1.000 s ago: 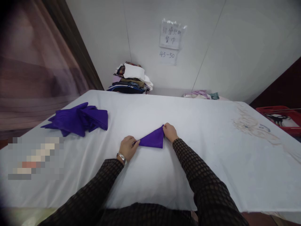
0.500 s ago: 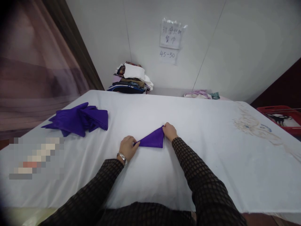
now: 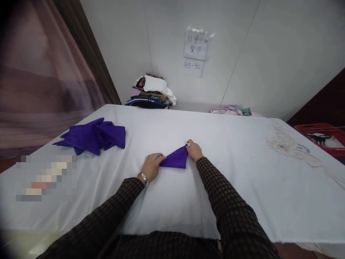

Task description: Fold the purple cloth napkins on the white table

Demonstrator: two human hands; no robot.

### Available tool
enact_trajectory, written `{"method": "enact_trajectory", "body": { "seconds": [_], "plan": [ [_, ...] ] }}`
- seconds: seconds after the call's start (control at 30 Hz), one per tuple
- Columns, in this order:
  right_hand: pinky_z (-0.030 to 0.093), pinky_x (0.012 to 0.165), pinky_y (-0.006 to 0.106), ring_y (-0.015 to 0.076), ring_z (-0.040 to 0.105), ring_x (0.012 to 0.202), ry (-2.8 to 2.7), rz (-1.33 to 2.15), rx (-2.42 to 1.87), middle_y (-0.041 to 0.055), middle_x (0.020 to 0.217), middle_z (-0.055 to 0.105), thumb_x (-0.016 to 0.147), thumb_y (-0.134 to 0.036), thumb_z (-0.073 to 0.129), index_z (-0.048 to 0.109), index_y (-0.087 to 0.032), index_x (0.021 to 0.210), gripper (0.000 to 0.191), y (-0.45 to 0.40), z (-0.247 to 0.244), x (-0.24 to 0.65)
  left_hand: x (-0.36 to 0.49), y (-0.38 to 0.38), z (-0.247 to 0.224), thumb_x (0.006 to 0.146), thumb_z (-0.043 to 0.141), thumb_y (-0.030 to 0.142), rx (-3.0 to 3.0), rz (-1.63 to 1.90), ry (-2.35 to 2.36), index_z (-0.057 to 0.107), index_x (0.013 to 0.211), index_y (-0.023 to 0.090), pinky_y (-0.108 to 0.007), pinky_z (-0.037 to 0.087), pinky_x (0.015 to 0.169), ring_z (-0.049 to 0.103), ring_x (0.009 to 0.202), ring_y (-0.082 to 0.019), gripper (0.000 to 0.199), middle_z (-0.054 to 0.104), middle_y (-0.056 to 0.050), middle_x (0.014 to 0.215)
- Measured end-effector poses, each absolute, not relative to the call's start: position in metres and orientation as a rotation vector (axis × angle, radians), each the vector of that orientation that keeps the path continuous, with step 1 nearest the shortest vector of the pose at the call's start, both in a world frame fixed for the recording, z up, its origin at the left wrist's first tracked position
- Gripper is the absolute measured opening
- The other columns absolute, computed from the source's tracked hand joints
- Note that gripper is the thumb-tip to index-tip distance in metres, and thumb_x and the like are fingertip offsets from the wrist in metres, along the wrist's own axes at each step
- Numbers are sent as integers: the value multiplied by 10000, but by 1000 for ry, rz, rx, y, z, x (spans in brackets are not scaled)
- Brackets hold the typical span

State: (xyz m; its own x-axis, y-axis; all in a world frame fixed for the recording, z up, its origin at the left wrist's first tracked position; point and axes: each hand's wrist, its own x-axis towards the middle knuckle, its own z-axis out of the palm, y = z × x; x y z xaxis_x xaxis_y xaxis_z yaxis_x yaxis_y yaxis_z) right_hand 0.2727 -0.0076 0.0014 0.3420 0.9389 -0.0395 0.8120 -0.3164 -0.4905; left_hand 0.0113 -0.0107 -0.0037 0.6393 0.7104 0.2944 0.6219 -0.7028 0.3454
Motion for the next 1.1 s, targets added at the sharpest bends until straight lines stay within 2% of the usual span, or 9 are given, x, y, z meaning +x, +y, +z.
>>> {"method": "enact_trajectory", "body": {
  "seconds": [0.1,0.2,0.33,0.43,0.53,0.8,1.1],
  "plan": [
    [386,732,261,193,590,860,-1571,509,-2176,47,907,668,828,-223,531,583,-227,1100,277,-3,3,278,21,-14,4,670,435,-59,2728,545,935,554,1214,310,-429,351,952,469,1154,-239,668,551,-49,1265],
    [398,753,244,167,590,835,-1599,559,-2119,22,898,670,802,-177,547,617,-232,1062,275,1,4,282,35,-20,10,708,449,-29,2746,547,717,557,1216,301,-397,380,936,488,1139,-219,615,568,-40,1251],
    [419,631,215,124,570,612,-1595,672,-2060,-33,687,635,797,-147,530,631,-233,1017,257,3,4,285,52,-26,7,877,456,227,2692,601,690,545,1232,231,-388,351,1008,452,1207,-210,366,528,-62,1316],
    [393,505,195,100,497,437,-1582,760,-2022,-74,513,534,803,-137,516,626,-222,987,231,4,3,287,58,-29,-3,887,452,427,2699,505,746,472,1307,202,-433,291,1062,360,1304,-247,477,432,-93,1410],
    [362,433,181,91,469,364,-1576,839,-1979,-93,448,478,804,-134,513,614,-212,960,202,6,5,289,58,-32,-11,873,439,509,2744,383,746,428,1344,205,-451,231,1094,297,1347,-259,560,393,-98,1439],
    [337,379,170,98,508,338,-1541,984,-1992,-68,451,529,823,-172,518,582,-185,842,69,10,12,292,56,-35,-10,881,378,561,2799,339,739,427,1350,171,-456,210,1101,265,1361,-268,612,366,-119,1453],
    [389,399,189,110,539,356,-1527,959,-2134,-11,459,587,785,-128,505,608,-150,712,128,17,13,289,56,-36,-7,883,348,580,2829,285,749,417,1357,171,-437,201,1112,254,1368,-256,630,355,-108,1461]
  ]
}}
